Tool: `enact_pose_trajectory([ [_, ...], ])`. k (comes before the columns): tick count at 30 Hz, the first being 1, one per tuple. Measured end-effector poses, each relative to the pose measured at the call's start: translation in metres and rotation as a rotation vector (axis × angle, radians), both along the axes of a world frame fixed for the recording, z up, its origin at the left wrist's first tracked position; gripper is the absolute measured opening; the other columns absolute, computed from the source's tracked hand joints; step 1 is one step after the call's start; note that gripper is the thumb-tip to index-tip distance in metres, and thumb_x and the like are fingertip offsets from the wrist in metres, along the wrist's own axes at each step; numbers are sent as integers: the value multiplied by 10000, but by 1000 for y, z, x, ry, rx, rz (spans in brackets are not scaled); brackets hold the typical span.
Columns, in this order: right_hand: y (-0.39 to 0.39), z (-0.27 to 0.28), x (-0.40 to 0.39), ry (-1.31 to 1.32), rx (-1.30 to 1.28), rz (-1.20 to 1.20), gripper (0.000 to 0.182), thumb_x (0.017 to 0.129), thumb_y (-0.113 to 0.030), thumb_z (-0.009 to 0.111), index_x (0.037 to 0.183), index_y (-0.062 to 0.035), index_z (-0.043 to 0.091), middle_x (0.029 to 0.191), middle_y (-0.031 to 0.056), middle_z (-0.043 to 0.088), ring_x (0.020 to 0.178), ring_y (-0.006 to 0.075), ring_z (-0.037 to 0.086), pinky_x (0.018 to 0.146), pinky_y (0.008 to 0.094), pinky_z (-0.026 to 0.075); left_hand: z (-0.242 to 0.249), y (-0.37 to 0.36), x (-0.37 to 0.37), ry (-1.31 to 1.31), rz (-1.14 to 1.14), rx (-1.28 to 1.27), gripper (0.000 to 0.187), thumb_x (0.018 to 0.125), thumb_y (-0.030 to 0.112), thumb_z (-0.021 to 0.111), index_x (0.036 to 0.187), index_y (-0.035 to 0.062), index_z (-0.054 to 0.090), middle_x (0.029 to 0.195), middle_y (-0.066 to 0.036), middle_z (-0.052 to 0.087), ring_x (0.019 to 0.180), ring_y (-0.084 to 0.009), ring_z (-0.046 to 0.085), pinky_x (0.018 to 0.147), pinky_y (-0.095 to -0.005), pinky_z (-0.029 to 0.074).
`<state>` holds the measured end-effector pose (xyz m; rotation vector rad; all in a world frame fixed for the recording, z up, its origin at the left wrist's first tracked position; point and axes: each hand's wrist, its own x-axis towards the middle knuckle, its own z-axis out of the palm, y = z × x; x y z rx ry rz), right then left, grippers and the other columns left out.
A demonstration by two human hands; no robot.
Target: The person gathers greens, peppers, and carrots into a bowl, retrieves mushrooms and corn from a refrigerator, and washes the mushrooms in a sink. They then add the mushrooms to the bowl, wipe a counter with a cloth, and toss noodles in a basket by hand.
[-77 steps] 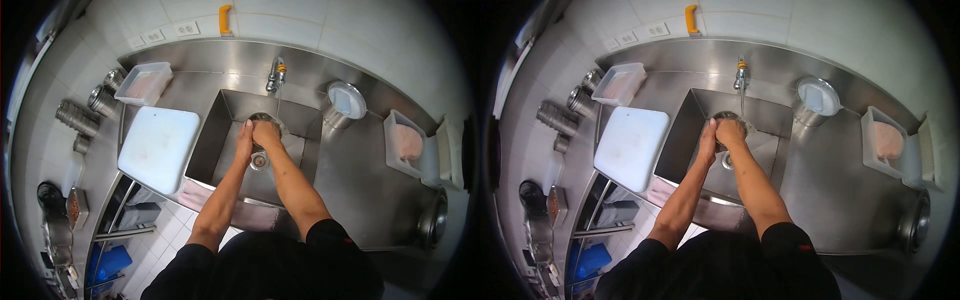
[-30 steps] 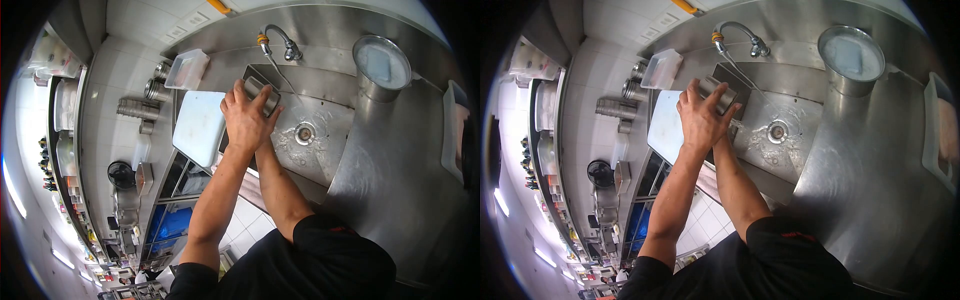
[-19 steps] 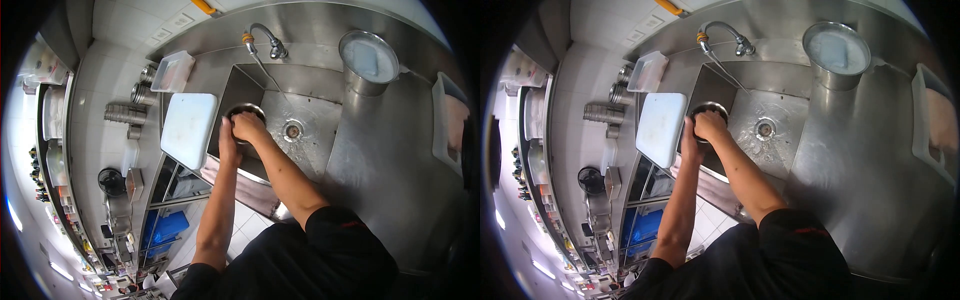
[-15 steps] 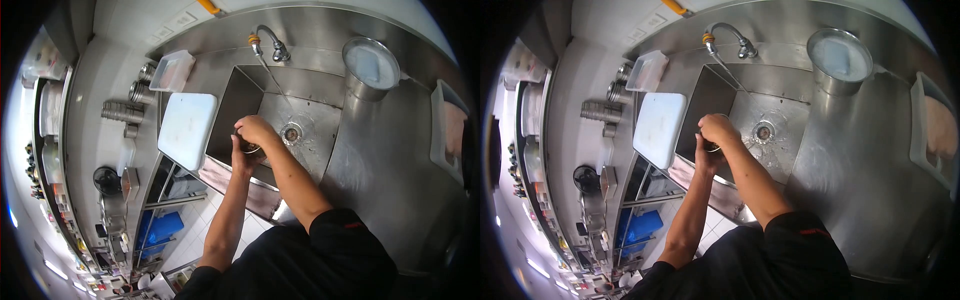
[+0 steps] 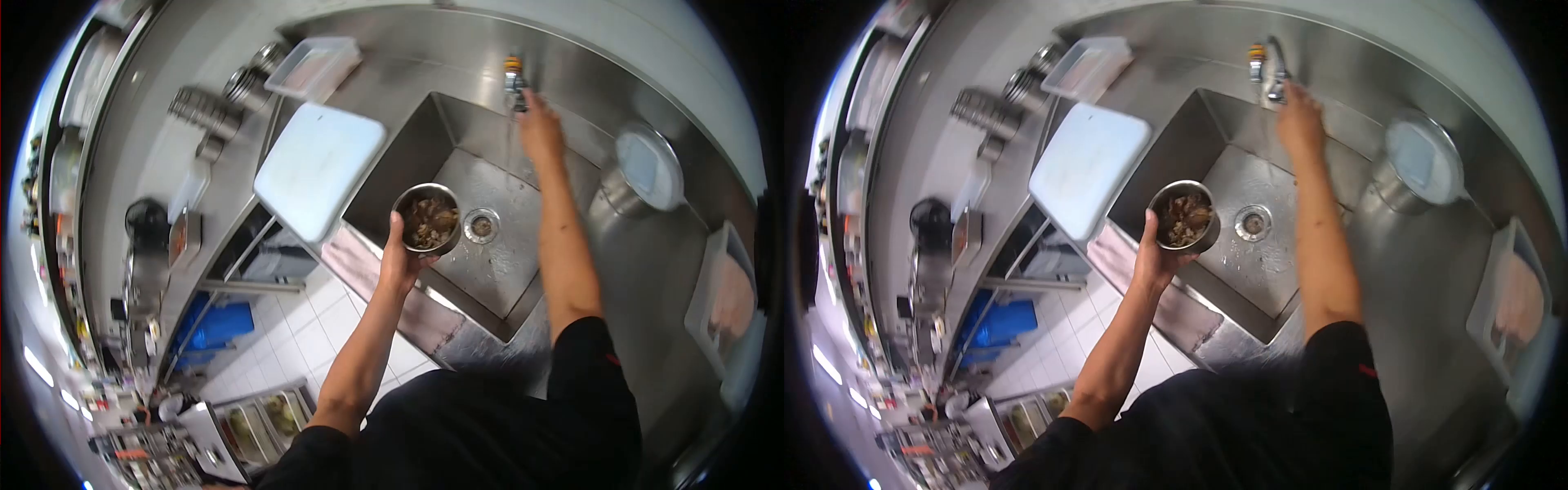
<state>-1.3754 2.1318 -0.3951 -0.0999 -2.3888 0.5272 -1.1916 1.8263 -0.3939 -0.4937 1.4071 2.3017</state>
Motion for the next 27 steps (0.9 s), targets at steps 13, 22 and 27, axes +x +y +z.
enact_pose_trajectory([
  [13, -10, 44, 62, -667, 180, 356, 401, 927, -246, 617, 1311, -132, 604, 1126, 193, 682, 1007, 372, 658, 878, 445, 507, 49, -103, 86, 234, 294, -68, 701, 985, 591, 455, 1415, 37, 462, 1262, -126, 618, 1085, -200, 642, 833, -332, 575],
  [22, -318, 138, 259, -454, 513, 1407, 552, 804, -211, 745, 1320, -136, 562, 1021, 135, 654, 942, 339, 635, 765, 447, 515, 40, -184, 193, 322, 464, -213, 639, 983, 496, 545, 1375, -7, 503, 1314, -97, 582, 1254, -188, 504, 1086, -324, 369],
  [27, -425, 115, 337, -410, 710, 1583, 561, 779, -245, 768, 1267, -97, 534, 993, 180, 607, 906, 365, 643, 714, 476, 524, 21, -226, 275, 337, 669, -341, 599, 999, 526, 495, 1366, 52, 524, 1262, -61, 588, 1179, -142, 511, 1028, -310, 404],
])
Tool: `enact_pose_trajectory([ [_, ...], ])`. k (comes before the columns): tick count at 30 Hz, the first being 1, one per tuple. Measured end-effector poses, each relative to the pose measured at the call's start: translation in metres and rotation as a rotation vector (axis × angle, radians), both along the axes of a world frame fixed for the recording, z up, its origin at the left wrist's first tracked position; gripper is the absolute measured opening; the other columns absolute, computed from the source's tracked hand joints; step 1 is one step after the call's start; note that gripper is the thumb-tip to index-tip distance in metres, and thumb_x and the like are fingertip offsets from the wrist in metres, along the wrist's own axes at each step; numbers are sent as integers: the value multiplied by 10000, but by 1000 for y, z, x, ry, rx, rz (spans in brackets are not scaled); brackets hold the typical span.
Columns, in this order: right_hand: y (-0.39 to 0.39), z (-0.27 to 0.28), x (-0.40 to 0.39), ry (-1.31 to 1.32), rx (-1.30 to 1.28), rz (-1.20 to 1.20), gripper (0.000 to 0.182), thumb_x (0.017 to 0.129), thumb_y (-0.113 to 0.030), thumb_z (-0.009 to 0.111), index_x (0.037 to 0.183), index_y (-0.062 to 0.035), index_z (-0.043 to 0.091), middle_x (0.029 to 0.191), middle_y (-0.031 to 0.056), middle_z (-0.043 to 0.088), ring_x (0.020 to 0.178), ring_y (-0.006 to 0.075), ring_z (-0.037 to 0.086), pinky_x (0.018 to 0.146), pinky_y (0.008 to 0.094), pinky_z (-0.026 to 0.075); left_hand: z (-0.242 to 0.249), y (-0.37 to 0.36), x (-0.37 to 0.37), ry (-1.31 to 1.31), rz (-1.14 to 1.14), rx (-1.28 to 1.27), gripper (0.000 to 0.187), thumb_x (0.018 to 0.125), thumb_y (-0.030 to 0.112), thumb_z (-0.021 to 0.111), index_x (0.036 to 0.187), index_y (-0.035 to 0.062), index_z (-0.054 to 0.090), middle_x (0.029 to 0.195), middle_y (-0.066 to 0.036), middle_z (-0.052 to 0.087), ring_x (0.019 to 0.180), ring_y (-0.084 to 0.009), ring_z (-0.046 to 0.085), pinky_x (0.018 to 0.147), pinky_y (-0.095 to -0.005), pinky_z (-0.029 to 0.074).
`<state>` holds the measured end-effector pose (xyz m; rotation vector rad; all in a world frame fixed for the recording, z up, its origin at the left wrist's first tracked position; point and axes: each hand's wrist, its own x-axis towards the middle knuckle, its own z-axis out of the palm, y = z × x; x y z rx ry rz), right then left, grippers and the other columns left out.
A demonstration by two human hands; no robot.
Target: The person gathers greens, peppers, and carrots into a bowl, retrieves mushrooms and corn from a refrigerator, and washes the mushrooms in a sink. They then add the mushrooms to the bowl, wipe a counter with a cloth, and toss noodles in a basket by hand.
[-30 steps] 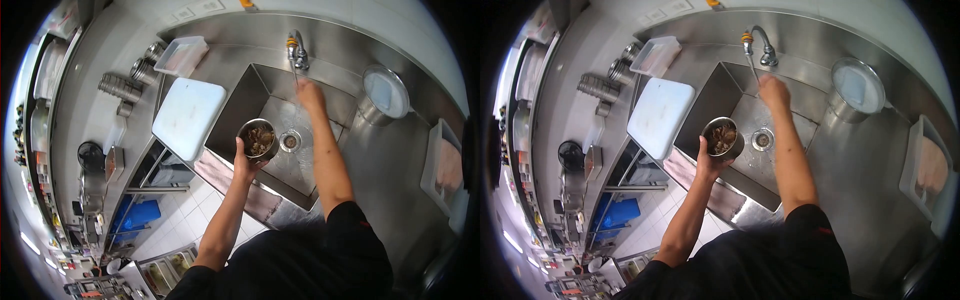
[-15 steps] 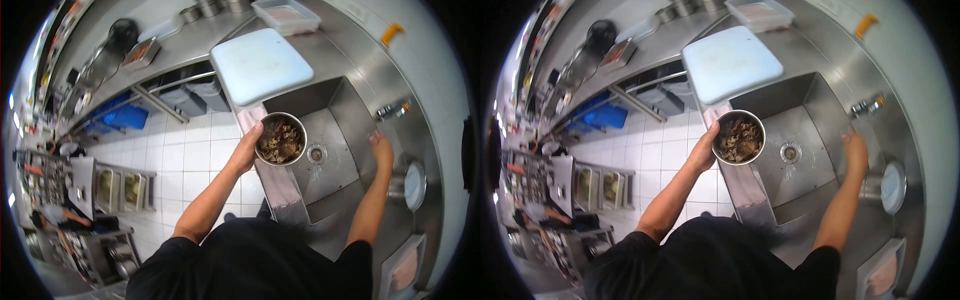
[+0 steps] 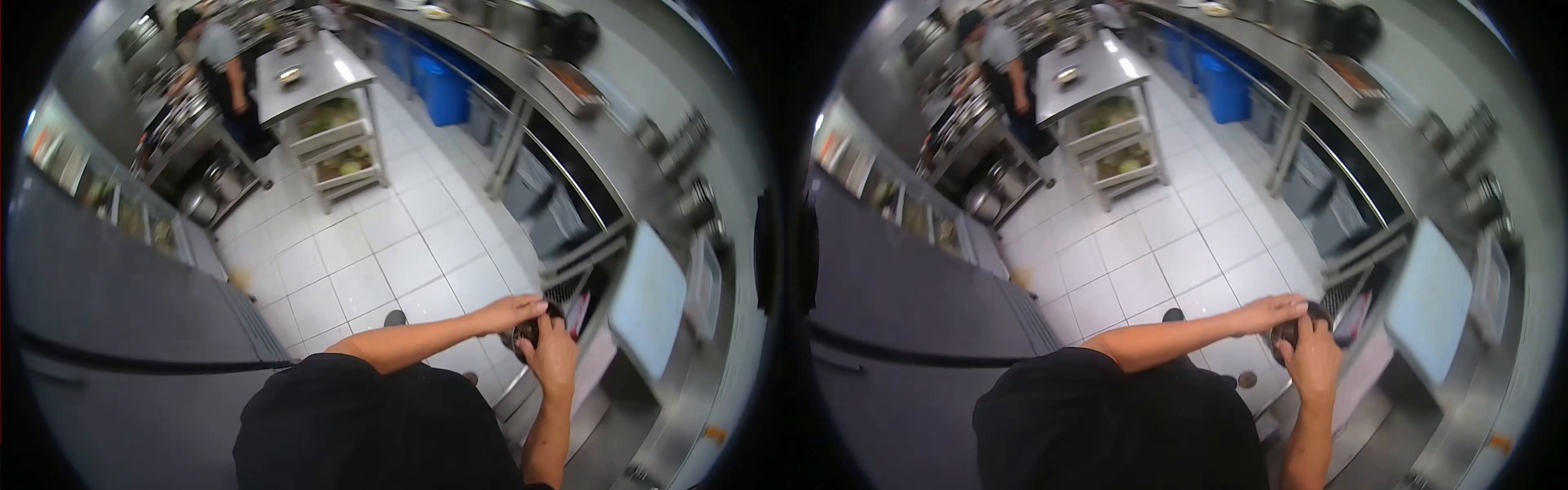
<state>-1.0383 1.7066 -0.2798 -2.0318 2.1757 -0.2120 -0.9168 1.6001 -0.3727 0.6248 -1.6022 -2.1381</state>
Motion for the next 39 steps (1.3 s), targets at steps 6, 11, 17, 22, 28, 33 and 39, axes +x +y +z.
enact_pose_trajectory([
  [6, -103, -27, 86, -15, 117, 190, 405, 792, -229, 747, 1124, -91, 560, 988, 187, 628, 871, 401, 657, 727, 492, 528, -26, -56, 126, -146, 171, 50, 681, 985, 573, 480, 1439, 66, 469, 1403, -105, 526, 1306, -202, 465, 1083, -337, 365],
  [11, -183, -36, 177, -11, 244, 337, 504, 770, -250, 740, 1202, -72, 551, 1025, 219, 638, 873, 435, 643, 765, 500, 529, -16, -113, 214, -225, 387, 199, 863, 906, 661, 550, 1480, 35, 395, 1437, -150, 488, 1328, -224, 446, 1073, -349, 384],
  [17, -293, -50, 233, -389, 137, 467, 139, 809, -101, 656, 943, -64, 658, 870, 219, 670, 863, 420, 645, 778, 479, 518, -14, -173, 296, -58, 538, 248, 786, 959, 579, 535, 1496, 32, 359, 1370, -111, 527, 1277, -191, 484, 1043, -339, 420],
  [22, -374, -26, 260, -606, 248, 440, 330, 842, -64, 666, 1172, -77, 643, 1060, 176, 705, 984, 335, 689, 847, 382, 532, -18, -226, 331, -11, 764, 181, 623, 967, 613, 480, 1346, 119, 511, 1207, -66, 603, 1053, -153, 617, 774, -318, 564],
  [28, -468, 0, 294, -726, 205, 467, 314, 886, -92, 664, 1197, -60, 637, 841, 63, 668, 745, 145, 601, 725, 295, 505, 32, -297, 358, 14, 840, 234, 705, 979, 599, 464, 1437, 65, 422, 1269, -111, 580, 1094, -185, 619, 790, -334, 583],
  [33, -570, -3, 319, -761, 220, 575, 253, 938, -146, 625, 1178, -71, 657, 809, 61, 662, 717, 145, 602, 684, 316, 496, 29, -373, 383, -19, 975, 213, 704, 982, 608, 442, 1455, 88, 411, 1283, -105, 571, 1110, -184, 613, 743, -323, 592],
  [39, -657, 18, 367, -398, -14, 880, 262, 888, -113, 617, 1144, -104, 676, 912, 120, 695, 803, 301, 668, 734, 394, 527, 40, -444, 424, -36, 1064, 226, 767, 953, 681, 420, 1461, 106, 396, 1362, -106, 507, 1204, -226, 543, 864, -410, 538],
])
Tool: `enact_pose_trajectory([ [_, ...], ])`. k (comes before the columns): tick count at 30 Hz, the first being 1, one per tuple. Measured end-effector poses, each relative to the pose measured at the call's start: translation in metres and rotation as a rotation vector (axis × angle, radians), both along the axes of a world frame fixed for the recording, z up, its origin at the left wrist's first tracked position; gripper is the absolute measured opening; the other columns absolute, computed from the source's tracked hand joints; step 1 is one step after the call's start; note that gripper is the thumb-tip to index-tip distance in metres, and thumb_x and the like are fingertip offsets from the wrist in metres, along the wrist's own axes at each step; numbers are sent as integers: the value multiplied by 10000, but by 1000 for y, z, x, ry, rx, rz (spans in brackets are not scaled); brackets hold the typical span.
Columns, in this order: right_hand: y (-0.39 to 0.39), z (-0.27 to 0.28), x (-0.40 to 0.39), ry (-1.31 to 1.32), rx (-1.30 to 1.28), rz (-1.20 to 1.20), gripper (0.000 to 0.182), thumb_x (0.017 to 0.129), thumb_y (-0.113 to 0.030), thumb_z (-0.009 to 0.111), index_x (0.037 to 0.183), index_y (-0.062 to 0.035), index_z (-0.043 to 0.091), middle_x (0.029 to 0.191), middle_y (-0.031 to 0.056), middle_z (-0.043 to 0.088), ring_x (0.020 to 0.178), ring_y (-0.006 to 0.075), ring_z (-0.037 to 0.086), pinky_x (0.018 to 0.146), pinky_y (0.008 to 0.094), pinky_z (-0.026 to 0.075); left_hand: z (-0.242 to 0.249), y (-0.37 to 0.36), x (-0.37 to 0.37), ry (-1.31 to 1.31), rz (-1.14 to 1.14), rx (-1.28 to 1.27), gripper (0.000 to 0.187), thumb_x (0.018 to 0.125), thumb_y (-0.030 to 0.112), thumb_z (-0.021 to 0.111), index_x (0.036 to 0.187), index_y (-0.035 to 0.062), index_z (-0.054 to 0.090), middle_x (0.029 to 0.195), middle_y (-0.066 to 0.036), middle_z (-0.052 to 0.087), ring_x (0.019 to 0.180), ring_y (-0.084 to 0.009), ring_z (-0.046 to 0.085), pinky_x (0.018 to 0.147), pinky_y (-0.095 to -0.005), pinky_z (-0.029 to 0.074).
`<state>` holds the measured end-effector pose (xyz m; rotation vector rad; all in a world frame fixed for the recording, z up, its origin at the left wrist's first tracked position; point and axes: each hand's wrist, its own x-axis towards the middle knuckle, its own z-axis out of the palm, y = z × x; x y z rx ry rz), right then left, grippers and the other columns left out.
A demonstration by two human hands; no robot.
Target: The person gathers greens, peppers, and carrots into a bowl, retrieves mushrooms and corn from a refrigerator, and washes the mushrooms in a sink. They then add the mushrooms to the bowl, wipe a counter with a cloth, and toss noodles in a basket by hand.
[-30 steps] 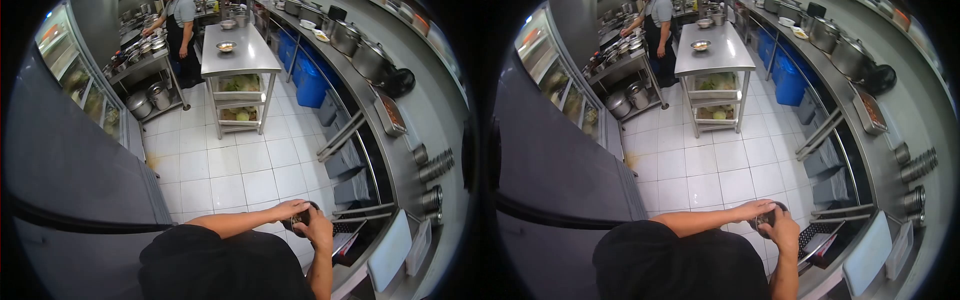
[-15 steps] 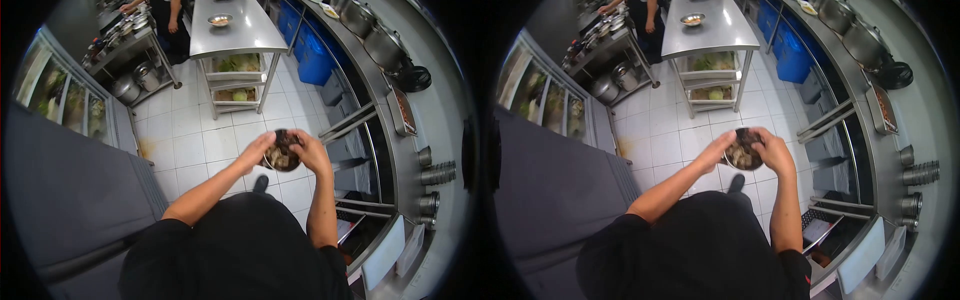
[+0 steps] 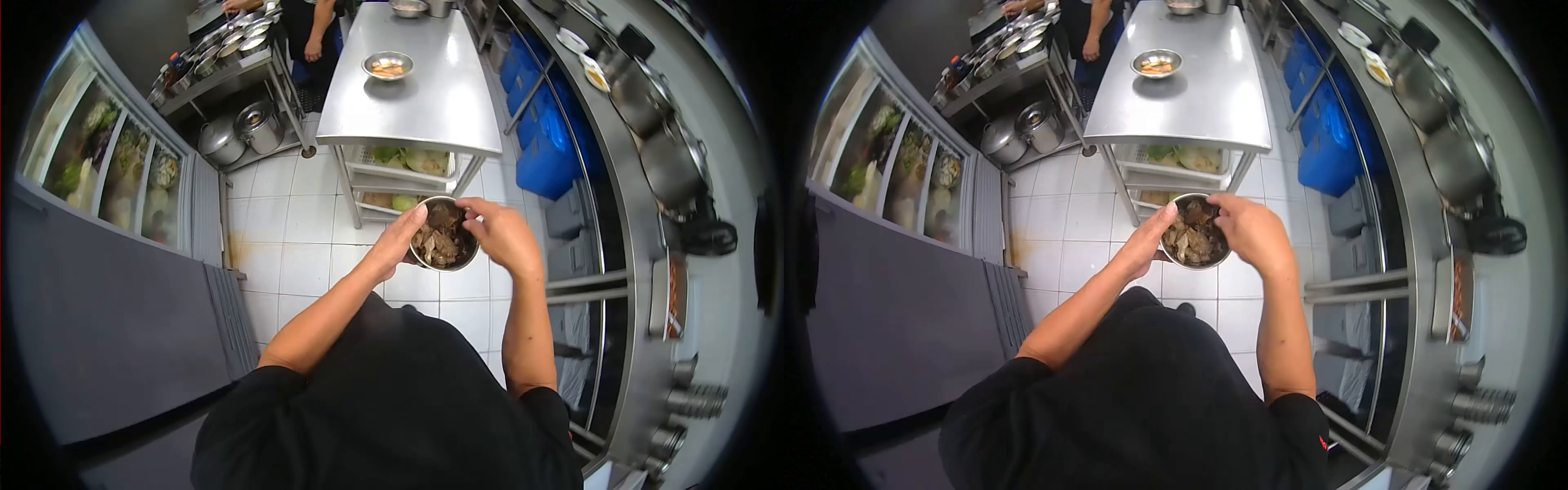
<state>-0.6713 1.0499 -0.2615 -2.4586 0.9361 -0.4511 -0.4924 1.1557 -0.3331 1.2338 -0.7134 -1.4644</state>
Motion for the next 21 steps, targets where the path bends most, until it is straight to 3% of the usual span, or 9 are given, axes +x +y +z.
enact_pose_trajectory([
  [2, -22, -4, 29, 62, -155, 56, 253, 865, -105, 620, 1111, -105, 681, 950, 138, 695, 847, 352, 662, 758, 430, 530, 4, -28, 16, -13, 8, -57, 764, 955, 677, 418, 1459, 104, 398, 1357, -109, 510, 1201, -223, 544, 857, -405, 538],
  [5, -70, -18, 71, 207, -240, 70, 175, 849, -156, 639, 1013, -116, 683, 946, 113, 687, 838, 336, 674, 744, 451, 531, 1, -72, 44, -46, 29, -98, 725, 972, 635, 431, 1442, 83, 423, 1320, -111, 537, 1178, -204, 553, 876, -372, 526],
  [7, -105, -25, 91, 155, -242, 18, 128, 848, -152, 646, 960, -100, 678, 923, 112, 683, 825, 337, 670, 734, 463, 522, -1, -107, 63, -35, 58, -124, 656, 997, 562, 465, 1408, 51, 470, 1275, -100, 576, 1132, -170, 573, 923, -311, 502],
  [11, -173, -23, 127, -51, -211, -68, 128, 853, -149, 658, 953, -70, 676, 922, 124, 676, 872, 354, 652, 791, 448, 511, -5, -183, 113, 41, 59, -41, 673, 990, 560, 485, 1398, 25, 473, 1254, -106, 596, 1156, -181, 567, 981, -300, 454],
  [13, -210, -25, 143, -182, -252, -76, 142, 852, -151, 665, 958, -57, 670, 924, 126, 674, 881, 358, 645, 817, 438, 507, -14, -223, 135, -104, 57, -74, 694, 979, 567, 493, 1370, -7, 499, 1276, -127, 607, 1169, -209, 573, 991, -330, 454],
  [14, -231, -35, 150, -254, -202, -75, 155, 872, -151, 667, 969, -30, 658, 900, 127, 679, 830, 327, 648, 807, 396, 512, -49, -255, 150, -202, 53, -111, 697, 978, 569, 489, 1362, -11, 508, 1291, -133, 605, 1174, -220, 574, 993, -342, 454],
  [17, -263, -27, 172, -228, 243, -280, 149, 907, -143, 650, 981, -15, 651, 879, 120, 695, 786, 249, 652, 780, 346, 512, -54, -302, 184, -450, -8, -92, 685, 978, 556, 478, 1345, -20, 530, 1243, -194, 637, 1154, -283, 603, 999, -372, 452],
  [18, -278, -42, 174, -339, 351, -278, 155, 939, -139, 626, 992, 7, 639, 841, 99, 694, 751, 166, 630, 730, 300, 500, -47, -313, 197, -484, -72, -52, 686, 975, 555, 481, 1347, -19, 528, 1217, -209, 646, 1144, -295, 610, 997, -372, 453],
  [21, -293, -44, 183, -400, 403, -313, 138, 951, -152, 630, 991, -19, 630, 810, 11, 659, 709, 72, 593, 583, 228, 442, -21, -325, 210, -743, -155, -14, 652, 960, 489, 522, 1362, -25, 503, 1138, -257, 664, 1115, -355, 623, 990, -395, 462],
])
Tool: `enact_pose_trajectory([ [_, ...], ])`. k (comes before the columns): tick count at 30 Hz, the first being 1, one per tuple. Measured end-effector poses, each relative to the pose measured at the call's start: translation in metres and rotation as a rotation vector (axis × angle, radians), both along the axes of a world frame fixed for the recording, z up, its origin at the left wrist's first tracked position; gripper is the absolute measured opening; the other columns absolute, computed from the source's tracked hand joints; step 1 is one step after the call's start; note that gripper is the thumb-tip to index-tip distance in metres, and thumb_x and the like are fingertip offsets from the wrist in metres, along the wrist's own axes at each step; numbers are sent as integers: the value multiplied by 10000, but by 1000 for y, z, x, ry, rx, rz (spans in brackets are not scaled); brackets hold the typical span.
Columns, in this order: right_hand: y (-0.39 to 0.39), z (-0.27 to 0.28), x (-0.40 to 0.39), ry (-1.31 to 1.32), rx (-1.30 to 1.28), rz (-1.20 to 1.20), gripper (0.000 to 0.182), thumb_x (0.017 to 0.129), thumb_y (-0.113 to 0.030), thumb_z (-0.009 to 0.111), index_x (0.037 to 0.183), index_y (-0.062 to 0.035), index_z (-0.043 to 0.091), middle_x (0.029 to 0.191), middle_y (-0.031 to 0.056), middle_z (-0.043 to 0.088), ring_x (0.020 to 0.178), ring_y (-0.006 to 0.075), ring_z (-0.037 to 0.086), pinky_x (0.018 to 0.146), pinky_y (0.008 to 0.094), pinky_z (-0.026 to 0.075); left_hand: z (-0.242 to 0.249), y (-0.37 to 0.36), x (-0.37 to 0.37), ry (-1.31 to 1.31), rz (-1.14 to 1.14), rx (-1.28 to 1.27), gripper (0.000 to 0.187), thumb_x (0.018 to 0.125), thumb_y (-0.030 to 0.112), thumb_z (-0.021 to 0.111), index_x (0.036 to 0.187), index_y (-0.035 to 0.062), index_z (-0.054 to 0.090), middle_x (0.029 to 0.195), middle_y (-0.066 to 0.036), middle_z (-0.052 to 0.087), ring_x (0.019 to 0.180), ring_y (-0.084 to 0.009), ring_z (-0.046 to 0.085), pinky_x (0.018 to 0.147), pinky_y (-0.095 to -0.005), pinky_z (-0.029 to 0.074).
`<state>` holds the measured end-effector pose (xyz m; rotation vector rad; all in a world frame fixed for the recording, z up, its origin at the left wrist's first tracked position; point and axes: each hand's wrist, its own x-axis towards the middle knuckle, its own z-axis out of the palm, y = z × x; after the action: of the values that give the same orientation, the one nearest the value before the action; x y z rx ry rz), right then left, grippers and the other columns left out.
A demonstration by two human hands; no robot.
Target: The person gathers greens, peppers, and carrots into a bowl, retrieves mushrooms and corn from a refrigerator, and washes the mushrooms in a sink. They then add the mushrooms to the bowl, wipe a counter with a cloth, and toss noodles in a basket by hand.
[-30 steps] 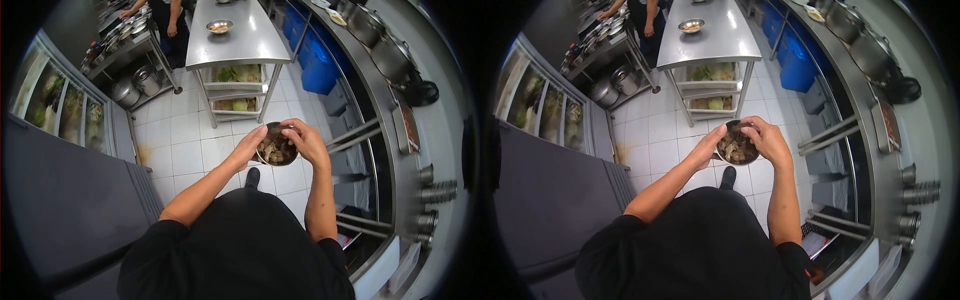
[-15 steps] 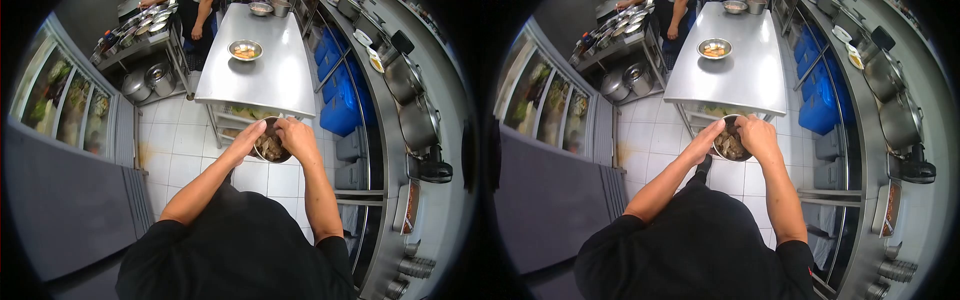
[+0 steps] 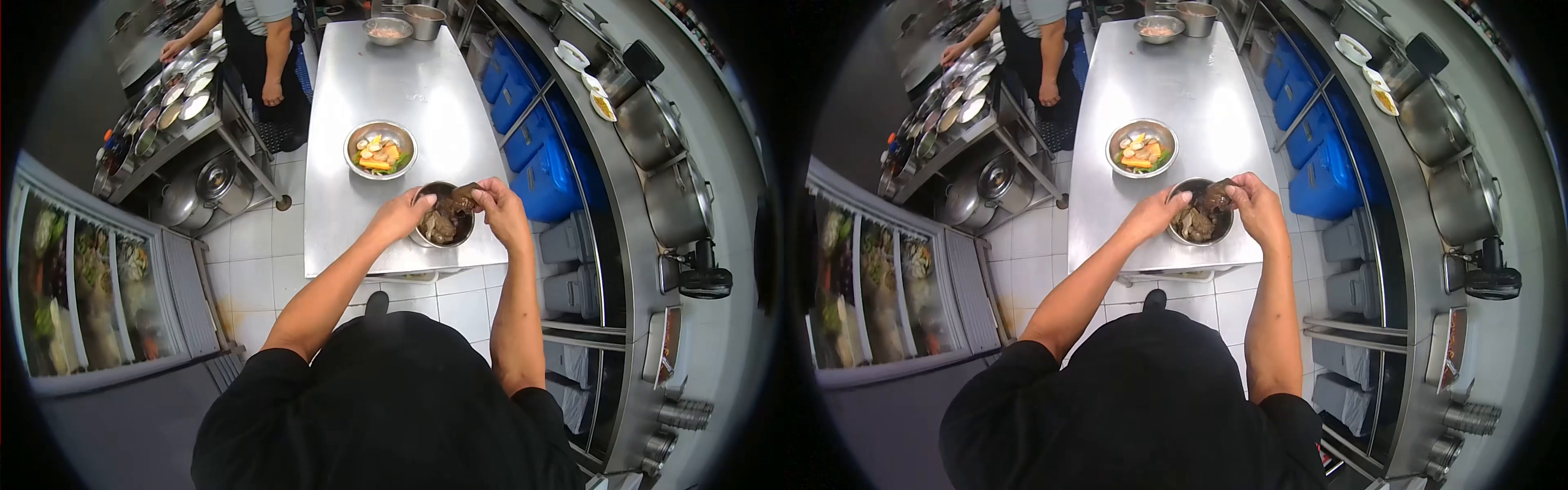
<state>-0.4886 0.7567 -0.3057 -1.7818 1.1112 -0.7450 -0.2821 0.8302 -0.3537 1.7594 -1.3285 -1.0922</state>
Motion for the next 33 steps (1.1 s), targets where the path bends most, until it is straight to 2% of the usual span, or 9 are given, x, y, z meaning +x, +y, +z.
enact_pose_trajectory([
  [3, -10, 4, 9, -14, 8, -3, 127, 959, -158, 624, 987, -34, 628, 799, 3, 656, 685, 61, 589, 535, 216, 412, 18, 0, 11, -290, -65, -105, 642, 923, 382, 600, 1393, -31, 455, 1139, -259, 663, 1096, -380, 625, 972, -429, 478],
  [7, -12, 21, 30, 15, 30, -4, 166, 947, -141, 626, 999, 17, 630, 811, 52, 674, 711, 105, 591, 694, 264, 488, 30, -6, 19, -447, -49, -529, 615, 910, 330, 666, 1396, 8, 471, 1209, -182, 655, 1178, -325, 593, 1008, -430, 459],
  [10, -7, 42, 54, 45, 4, 57, 190, 948, -148, 629, 1054, 7, 649, 811, 53, 676, 716, 101, 589, 701, 263, 492, 43, -29, 27, 138, -102, -378, 577, 879, 245, 688, 1341, -42, 496, 1006, -148, 705, 889, -256, 683, 831, -353, 545],
  [11, -6, 46, 59, 46, 3, 73, 201, 948, -151, 629, 1077, 1, 655, 812, 56, 677, 720, 100, 589, 704, 262, 493, 45, -36, 32, 314, -70, -235, 435, 897, 167, 678, 1277, 1, 546, 959, -73, 702, 826, -154, 661, 746, -271, 538],
  [14, -14, 43, 63, -26, -75, 138, 272, 917, -110, 655, 1175, -24, 651, 877, 53, 675, 779, 112, 594, 698, 268, 497, 45, -44, 53, 661, -102, -254, 280, 949, 148, 647, 1200, 55, 564, 1007, -34, 682, 830, -117, 648, 671, -230, 517],
  [18, -10, 44, 73, -35, -162, 174, 310, 889, -18, 627, 1198, -39, 619, 952, 61, 674, 842, 152, 623, 691, 289, 509, 31, -46, 54, 767, -98, -460, 143, 921, 27, 613, 1048, 91, 604, 1055, -48, 650, 922, -124, 626, 709, -242, 514],
  [21, -4, 41, 75, -72, -188, 139, 320, 891, 24, 558, 1202, -43, 592, 959, 109, 680, 870, 192, 657, 713, 312, 532, 40, -39, 50, 201, -168, -919, 159, 849, -60, 611, 920, 82, 621, 1145, -89, 591, 1034, -174, 600, 817, -298, 522],
  [24, 4, 41, 67, -84, -169, 75, 310, 903, 10, 554, 1207, -38, 583, 948, 123, 696, 866, 190, 676, 734, 309, 536, 47, -27, 46, 145, -133, -921, 202, 770, -126, 600, 830, 65, 624, 1172, -107, 538, 1066, -227, 587, 904, -347, 506],
  [33, 16, 49, 53, -10, -53, 23, 244, 947, -186, 639, 1132, -28, 646, 888, 113, 713, 794, 155, 662, 711, 295, 518, 36, -23, 46, 158, -96, -901, 234, 753, -140, 600, 840, 73, 645, 1145, -102, 544, 1042, -230, 600, 879, -347, 522],
])
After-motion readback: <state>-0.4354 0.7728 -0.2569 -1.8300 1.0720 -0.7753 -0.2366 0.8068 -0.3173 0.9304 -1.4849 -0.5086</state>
